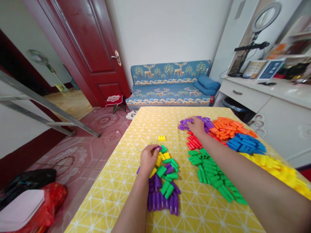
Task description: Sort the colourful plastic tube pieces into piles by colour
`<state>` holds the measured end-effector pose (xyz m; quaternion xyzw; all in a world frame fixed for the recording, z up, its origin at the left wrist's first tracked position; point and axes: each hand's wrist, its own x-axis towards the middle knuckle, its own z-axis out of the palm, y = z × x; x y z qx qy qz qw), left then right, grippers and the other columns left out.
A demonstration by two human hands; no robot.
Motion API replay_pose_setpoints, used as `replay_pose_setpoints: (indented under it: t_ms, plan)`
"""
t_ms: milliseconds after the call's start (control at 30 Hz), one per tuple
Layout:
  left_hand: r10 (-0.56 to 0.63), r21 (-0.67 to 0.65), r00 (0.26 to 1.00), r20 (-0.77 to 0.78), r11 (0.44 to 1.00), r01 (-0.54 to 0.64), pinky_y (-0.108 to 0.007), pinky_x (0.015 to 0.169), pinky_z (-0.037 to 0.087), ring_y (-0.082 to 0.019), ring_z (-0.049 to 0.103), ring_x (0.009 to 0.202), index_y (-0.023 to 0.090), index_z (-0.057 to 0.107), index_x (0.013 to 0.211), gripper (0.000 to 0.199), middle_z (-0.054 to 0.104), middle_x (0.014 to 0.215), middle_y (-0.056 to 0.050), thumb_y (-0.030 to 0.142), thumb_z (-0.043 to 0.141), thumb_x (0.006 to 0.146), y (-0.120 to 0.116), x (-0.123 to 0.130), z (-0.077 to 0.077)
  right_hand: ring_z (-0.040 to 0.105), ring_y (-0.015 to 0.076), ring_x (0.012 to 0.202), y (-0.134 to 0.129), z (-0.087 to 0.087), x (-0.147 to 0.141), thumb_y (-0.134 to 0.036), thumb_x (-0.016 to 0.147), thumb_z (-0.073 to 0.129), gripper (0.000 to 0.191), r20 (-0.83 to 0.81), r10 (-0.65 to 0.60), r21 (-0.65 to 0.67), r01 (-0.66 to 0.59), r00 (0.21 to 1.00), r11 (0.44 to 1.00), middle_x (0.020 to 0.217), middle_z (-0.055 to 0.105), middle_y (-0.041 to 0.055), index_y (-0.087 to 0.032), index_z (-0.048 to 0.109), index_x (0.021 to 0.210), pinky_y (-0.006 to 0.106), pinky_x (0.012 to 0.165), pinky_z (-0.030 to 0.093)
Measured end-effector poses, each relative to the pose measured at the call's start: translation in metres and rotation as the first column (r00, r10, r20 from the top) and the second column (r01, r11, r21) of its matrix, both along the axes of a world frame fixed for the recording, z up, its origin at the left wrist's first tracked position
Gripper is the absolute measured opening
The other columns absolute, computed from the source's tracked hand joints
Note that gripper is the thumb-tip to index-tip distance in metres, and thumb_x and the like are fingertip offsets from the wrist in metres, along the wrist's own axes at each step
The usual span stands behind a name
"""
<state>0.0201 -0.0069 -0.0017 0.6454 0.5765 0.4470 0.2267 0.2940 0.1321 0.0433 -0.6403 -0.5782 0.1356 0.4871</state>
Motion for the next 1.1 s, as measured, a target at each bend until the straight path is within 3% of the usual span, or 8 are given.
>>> replay_pose_setpoints:
  t_ms: [233,433,533,633,733,833,933,1100]
  plan:
    - [0.006,-0.015,1.000,0.009,1.000,-0.006,-0.036,0.086,0.052,-0.021,0.067,0.092,0.019,0.073,0.096,0.019,0.074,0.098,-0.008,0.025,0.059,0.085,0.000,0.001,0.001,0.065,0.0240,0.076,0.032,-0.022,0.018,-0.018,0.072,0.062,0.004,0.017,-0.026,-0.055,0.027,1.000,0.998,0.066,0.065,0.0039,-0.022,0.062,0.070,0.041,0.072,0.050]
    - [0.005,-0.013,1.000,0.004,1.000,-0.005,-0.036,0.086,0.052,-0.022,0.067,0.093,0.018,0.073,0.097,0.020,0.073,0.099,-0.008,0.027,0.058,0.085,0.001,0.000,-0.001,0.064,0.0265,0.083,0.025,-0.010,0.009,-0.012,0.065,0.065,0.015,0.073,-0.019,-0.058,0.024,0.997,0.998,0.065,0.062,0.0041,-0.022,0.057,0.056,0.046,0.084,0.046]
    - [0.007,-0.015,1.000,0.019,1.000,-0.006,-0.036,0.086,0.052,-0.022,0.067,0.092,0.018,0.073,0.096,0.020,0.074,0.098,-0.008,0.027,0.059,0.085,0.002,-0.001,-0.002,0.062,0.0270,0.089,0.011,0.001,0.002,-0.011,0.066,0.063,0.013,0.079,-0.032,-0.035,0.035,0.996,0.999,0.072,0.063,0.0054,-0.022,0.059,0.059,0.048,0.088,0.045]
    - [0.010,-0.017,0.999,0.036,1.000,-0.010,-0.036,0.085,0.052,-0.022,0.068,0.092,0.018,0.073,0.096,0.020,0.074,0.097,-0.008,0.027,0.059,0.085,0.002,-0.001,-0.002,0.062,0.0243,0.091,-0.016,0.010,-0.018,-0.015,0.072,0.058,0.010,0.067,-0.008,0.007,0.008,0.998,1.000,0.088,0.064,0.0076,-0.021,0.066,0.075,0.046,0.089,0.047]
    - [0.007,-0.013,0.999,0.039,1.000,-0.006,-0.036,0.085,0.052,-0.022,0.068,0.092,0.018,0.073,0.096,0.020,0.074,0.097,-0.008,0.027,0.059,0.084,0.003,-0.001,-0.003,0.064,0.0188,0.082,-0.067,0.005,-0.050,-0.021,0.076,0.058,0.020,0.051,0.095,0.030,-0.097,0.994,0.995,0.100,0.064,0.0081,-0.019,0.069,0.092,0.038,0.082,0.052]
    - [-0.008,0.002,0.999,0.052,1.000,0.008,-0.036,0.085,0.052,-0.022,0.068,0.091,0.019,0.073,0.095,0.019,0.074,0.096,-0.008,0.028,0.061,0.084,0.004,-0.001,-0.004,0.061,0.0221,0.104,-0.128,-0.017,-0.083,-0.034,0.085,0.056,0.027,0.017,0.246,0.104,-0.246,0.969,0.964,0.112,0.064,0.0092,-0.020,0.067,0.105,0.040,0.093,0.050]
    - [-0.015,0.004,0.996,0.087,1.000,0.015,-0.035,0.085,0.053,-0.021,0.069,0.090,0.019,0.073,0.095,0.020,0.074,0.096,-0.008,0.029,0.061,0.083,0.004,-0.001,-0.005,0.054,0.0266,0.119,-0.174,-0.045,-0.104,-0.041,0.087,0.056,0.036,0.048,0.241,0.054,-0.243,0.969,0.968,0.124,0.061,0.0121,-0.019,0.065,0.114,0.046,0.104,0.041]
    - [-0.023,-0.016,0.989,0.149,1.000,0.025,-0.033,0.082,0.054,-0.020,0.070,0.087,0.017,0.073,0.096,0.023,0.075,0.096,-0.008,0.031,0.063,0.082,0.005,-0.001,-0.005,0.049,0.0290,0.125,-0.193,-0.066,-0.113,-0.041,0.087,0.056,0.043,0.117,0.175,0.009,-0.177,0.978,0.984,0.133,0.056,0.0133,-0.019,0.061,0.124,0.049,0.106,0.039]
